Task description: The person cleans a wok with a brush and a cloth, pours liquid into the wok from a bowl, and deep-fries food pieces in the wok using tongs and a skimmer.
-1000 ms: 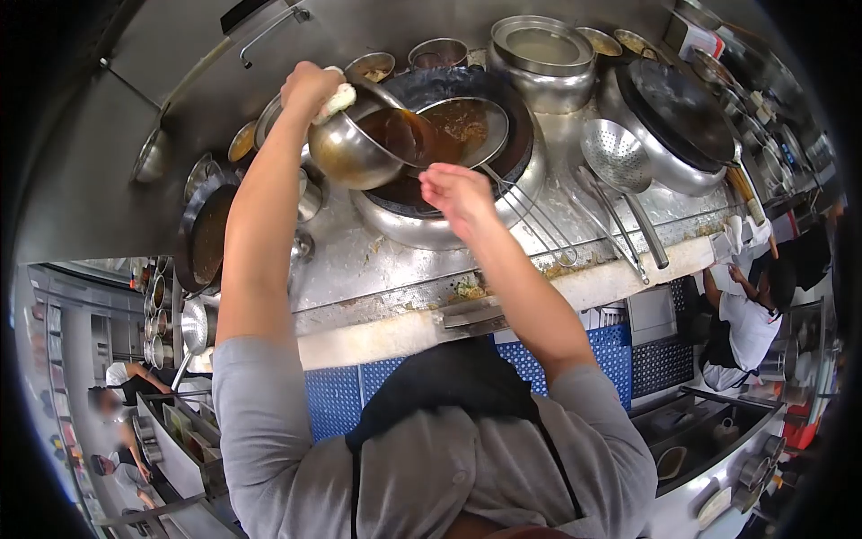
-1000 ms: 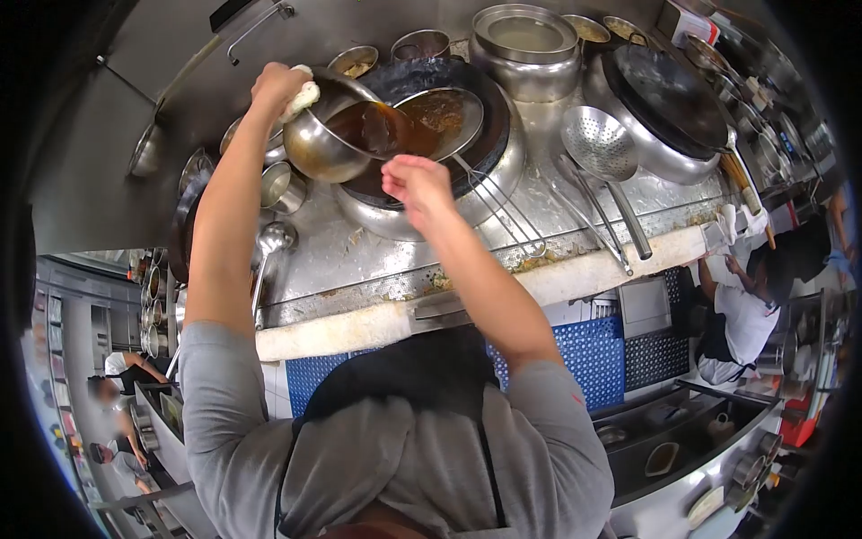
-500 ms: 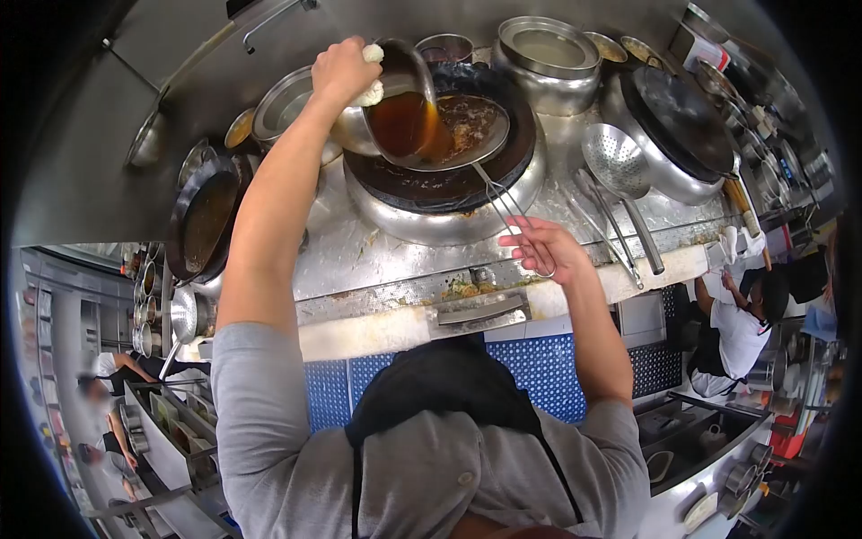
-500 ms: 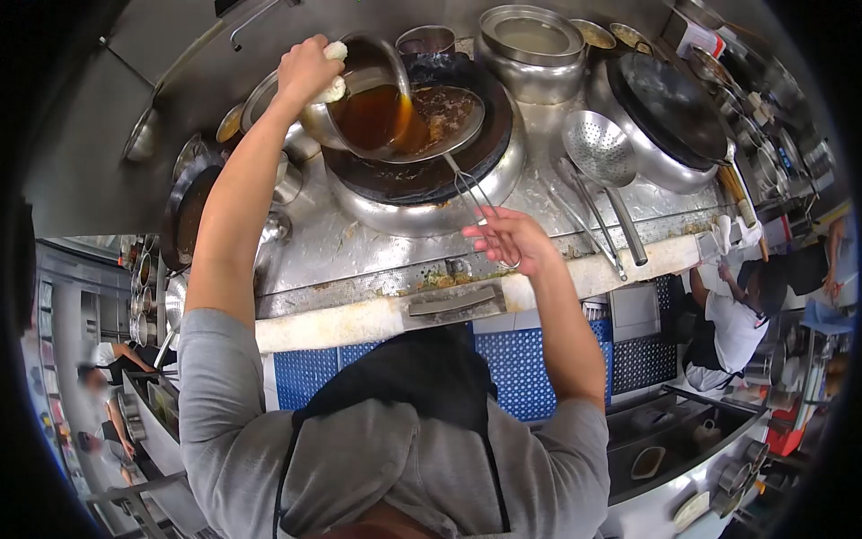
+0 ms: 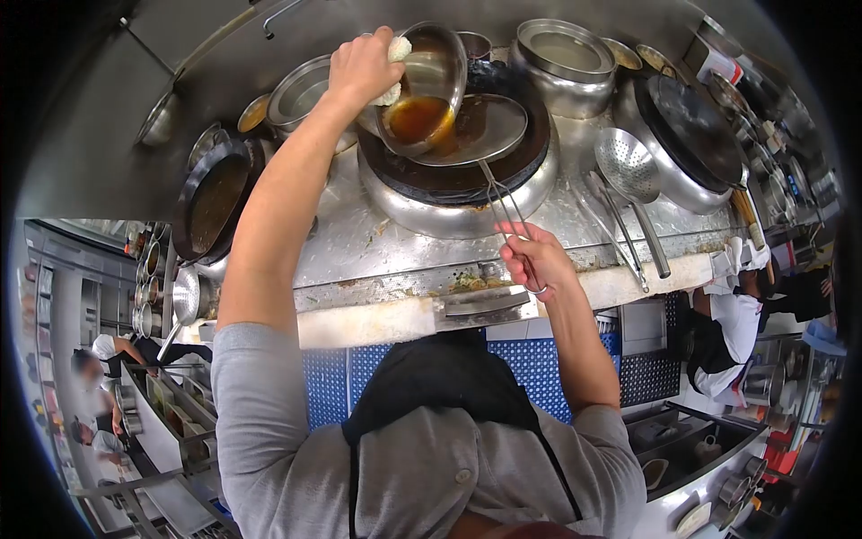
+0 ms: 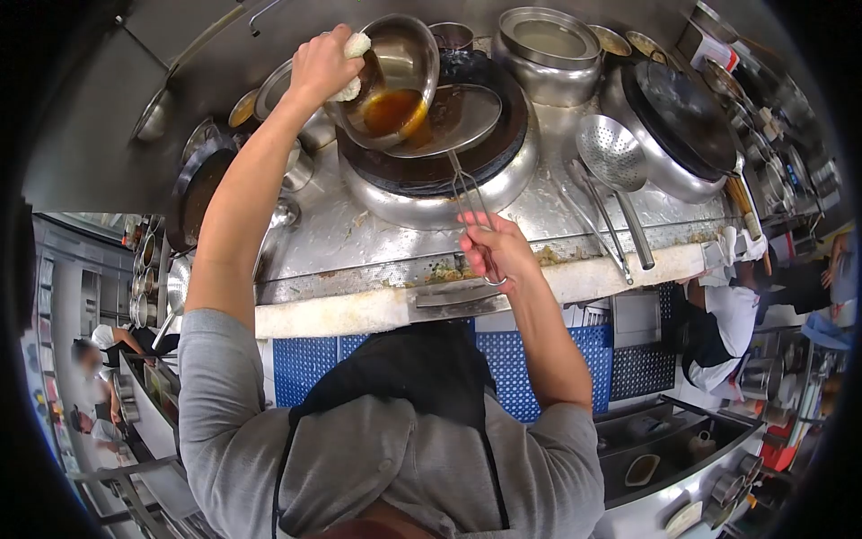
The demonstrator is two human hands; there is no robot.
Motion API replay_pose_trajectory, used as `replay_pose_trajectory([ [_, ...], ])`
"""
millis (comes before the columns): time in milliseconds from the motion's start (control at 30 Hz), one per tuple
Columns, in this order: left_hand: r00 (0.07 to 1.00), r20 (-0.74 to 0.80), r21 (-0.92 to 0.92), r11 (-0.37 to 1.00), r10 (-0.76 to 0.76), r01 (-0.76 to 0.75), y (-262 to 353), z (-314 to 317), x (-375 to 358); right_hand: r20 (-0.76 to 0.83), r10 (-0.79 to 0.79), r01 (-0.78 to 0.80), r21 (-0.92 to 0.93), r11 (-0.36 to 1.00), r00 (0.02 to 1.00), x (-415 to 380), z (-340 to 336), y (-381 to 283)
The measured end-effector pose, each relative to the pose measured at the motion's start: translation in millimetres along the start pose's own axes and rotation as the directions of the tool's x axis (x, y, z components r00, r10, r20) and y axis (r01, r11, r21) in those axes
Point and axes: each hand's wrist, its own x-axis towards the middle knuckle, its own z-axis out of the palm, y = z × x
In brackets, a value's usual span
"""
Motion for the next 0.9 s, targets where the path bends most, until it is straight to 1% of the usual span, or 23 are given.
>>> replay_pose_trajectory([
  [67,1.000,-0.012,-0.030,1.000,0.007,-0.007,-2,-1,-4,-0.003,-0.013,0.013,-0.003,1.000,1.000,-4,3,2],
  [267,0.989,-0.108,-0.014,0.995,0.098,-0.100,-12,10,-15,-0.021,-0.037,0.037,-0.004,0.999,0.999,-12,9,9],
  [467,0.966,-0.216,-0.032,0.988,0.142,-0.153,-24,11,-34,-0.028,-0.064,0.063,-0.039,0.997,0.998,-13,20,23],
  [567,0.967,-0.255,-0.109,0.993,0.005,-0.034,-44,14,-46,-0.030,-0.071,0.071,-0.013,0.997,0.997,-13,32,32],
  [600,0.964,-0.242,-0.158,0.984,-0.114,0.076,-53,13,-53,-0.026,-0.070,0.070,0.011,0.997,0.997,-13,34,36],
  [667,0.916,-0.201,-0.254,0.922,-0.346,0.292,-79,9,-68,-0.028,-0.073,0.074,0.054,0.996,0.997,-14,39,39],
  [700,0.862,-0.234,-0.360,0.864,-0.449,0.352,-98,14,-77,-0.033,-0.073,0.075,0.071,0.995,0.997,-16,42,40],
  [733,0.794,-0.180,-0.418,0.775,-0.581,0.473,-104,-1,-92,-0.036,-0.071,0.074,0.087,0.993,0.997,-17,44,41],
  [767,0.721,-0.144,-0.477,0.686,-0.678,0.550,-125,1,-107,-0.030,-0.083,0.085,0.094,0.992,0.996,-15,42,43],
  [800,0.684,-0.110,-0.498,0.636,-0.721,0.590,-147,1,-125,-0.043,-0.088,0.091,0.065,0.994,0.995,-14,44,41],
  [833,0.599,-0.052,-0.603,0.503,-0.799,0.619,-156,-8,-147,-0.054,-0.096,0.098,0.036,0.995,0.994,-14,46,38],
  [867,0.576,-0.023,-0.656,0.447,-0.817,0.608,-180,1,-169,-0.066,-0.104,0.105,0.007,0.994,0.992,-12,48,34],
  [900,0.556,0.032,-0.770,0.334,-0.830,0.543,-209,22,-193,-0.045,-0.100,0.100,-0.003,0.995,0.994,-10,48,28],
])
